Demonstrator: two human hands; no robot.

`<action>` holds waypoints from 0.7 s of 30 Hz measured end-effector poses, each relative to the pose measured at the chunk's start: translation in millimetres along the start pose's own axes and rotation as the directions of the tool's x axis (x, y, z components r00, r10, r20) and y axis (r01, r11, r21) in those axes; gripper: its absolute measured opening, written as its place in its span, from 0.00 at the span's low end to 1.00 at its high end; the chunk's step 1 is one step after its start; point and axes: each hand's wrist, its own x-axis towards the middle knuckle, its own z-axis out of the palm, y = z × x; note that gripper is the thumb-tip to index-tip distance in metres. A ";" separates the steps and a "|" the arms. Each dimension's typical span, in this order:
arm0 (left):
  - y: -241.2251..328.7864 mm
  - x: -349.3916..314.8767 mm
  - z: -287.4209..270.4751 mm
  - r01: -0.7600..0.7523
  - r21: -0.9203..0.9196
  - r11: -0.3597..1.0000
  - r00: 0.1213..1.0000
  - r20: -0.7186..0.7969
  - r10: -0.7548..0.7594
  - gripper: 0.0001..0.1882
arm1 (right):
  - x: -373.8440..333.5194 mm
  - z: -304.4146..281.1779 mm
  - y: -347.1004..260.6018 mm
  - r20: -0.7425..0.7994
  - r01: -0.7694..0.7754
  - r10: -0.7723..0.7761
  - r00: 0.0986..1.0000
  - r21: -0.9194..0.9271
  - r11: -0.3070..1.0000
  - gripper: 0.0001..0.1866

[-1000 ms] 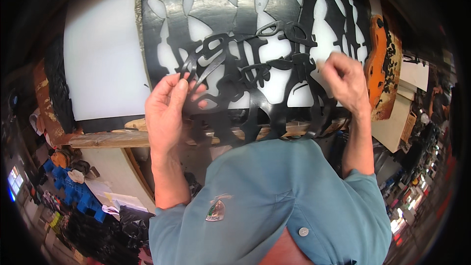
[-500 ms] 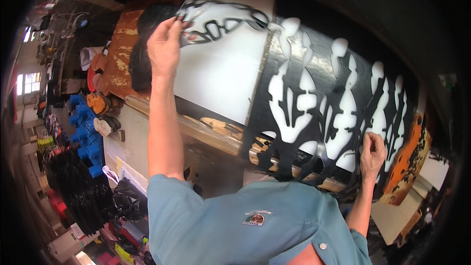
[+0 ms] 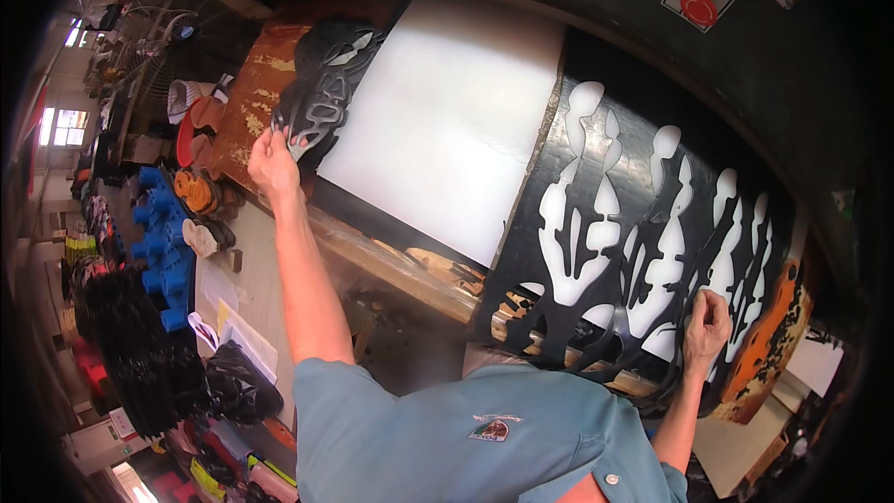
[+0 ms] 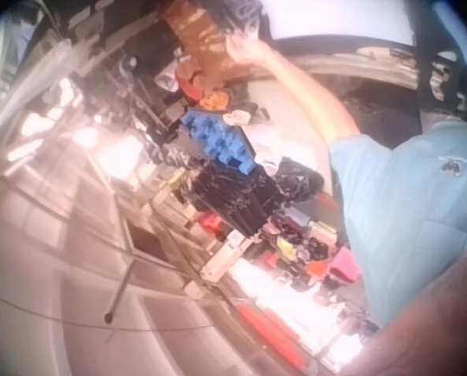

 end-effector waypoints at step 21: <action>117.0 -377.9 307.5 -0.647 -0.221 0.729 0.221 0.861 0.457 0.32 | -24.7 -150.4 81.8 -0.081 -0.410 0.405 0.911 -0.282 0.867 0.55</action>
